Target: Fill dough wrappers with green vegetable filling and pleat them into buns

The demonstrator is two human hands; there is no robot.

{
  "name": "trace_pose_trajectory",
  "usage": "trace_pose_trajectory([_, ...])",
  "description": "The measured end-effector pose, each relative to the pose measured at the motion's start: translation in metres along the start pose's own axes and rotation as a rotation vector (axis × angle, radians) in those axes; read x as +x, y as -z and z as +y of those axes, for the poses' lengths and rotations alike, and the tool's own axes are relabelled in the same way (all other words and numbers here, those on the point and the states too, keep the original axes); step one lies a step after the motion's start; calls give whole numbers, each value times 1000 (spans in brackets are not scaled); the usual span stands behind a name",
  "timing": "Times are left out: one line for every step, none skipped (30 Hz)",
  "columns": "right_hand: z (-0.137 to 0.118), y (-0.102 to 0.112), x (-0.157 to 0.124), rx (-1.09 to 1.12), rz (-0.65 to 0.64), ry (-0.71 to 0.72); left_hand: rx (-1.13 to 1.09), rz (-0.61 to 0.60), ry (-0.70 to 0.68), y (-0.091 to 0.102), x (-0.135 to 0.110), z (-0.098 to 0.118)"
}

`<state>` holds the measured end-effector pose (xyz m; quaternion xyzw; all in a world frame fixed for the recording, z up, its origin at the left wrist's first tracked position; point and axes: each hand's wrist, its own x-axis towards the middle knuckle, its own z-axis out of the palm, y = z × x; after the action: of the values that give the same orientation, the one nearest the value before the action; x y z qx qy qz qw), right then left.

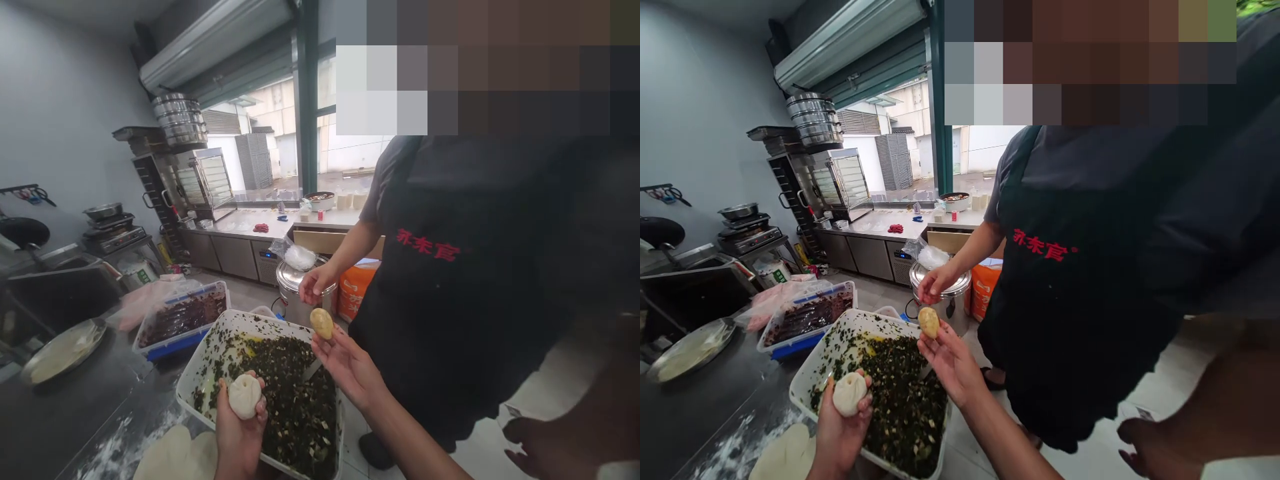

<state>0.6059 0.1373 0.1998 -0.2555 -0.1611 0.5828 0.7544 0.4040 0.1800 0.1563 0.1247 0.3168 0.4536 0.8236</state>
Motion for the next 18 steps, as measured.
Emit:
trace_pose_trajectory([-1,-2,-5,-15,-28,5,-7,-2,3,0,1,-1])
trace_pose_trajectory([-3,-5,-10,-30,-56,8,-13,-2,9,1,2,-1])
trace_pose_trajectory([-4,-7,-15,-42,-85,7,-20,-1,17,2,3,-2])
trace_pose_trajectory([-6,-10,-21,-48,-112,4,-27,-1,28,3,5,-3])
trace_pose_trajectory([-9,-13,-27,-47,-138,1,-34,-3,43,5,6,-3])
trace_pose_trajectory([-11,-15,-34,-41,-161,-3,-41,-10,59,7,7,-4])
trace_pose_trajectory([-14,-18,-40,-35,-184,-6,-48,-21,71,9,8,-4])
trace_pose_trajectory([-17,-21,-46,-30,-207,-3,-56,-33,79,10,9,-4])
trace_pose_trajectory([-20,-24,-52,-28,-230,4,-64,-45,83,12,9,-5])
trace_pose_trajectory([-22,-27,-57,-30,-250,10,-69,-52,84,14,10,-5])
trace_pose_trajectory([-24,-30,-62,-36,-268,19,-72,-53,84,16,10,-5])
trace_pose_trajectory([-26,-34,-67,-43,-283,27,-74,-51,83,17,10,-5])
trace_pose_trajectory([-28,-37,-72,-49,-293,33,-76,-50,85,19,10,-5])
trace_pose_trajectory([-29,-41,-76,-53,-299,36,-78,-52,91,20,10,-6])
trace_pose_trajectory([-31,-46,-81,-53,-305,40,-81,-59,95,21,11,-6])
trace_pose_trajectory([-32,-51,-86,-48,-316,45,-86,-72,101,22,11,-6])
trace_pose_trajectory([-34,-57,-91,-40,-332,48,-89,-88,109,23,12,-7])
trace_pose_trajectory([-35,-64,-97,-32,-353,49,-89,-105,120,24,12,-8])
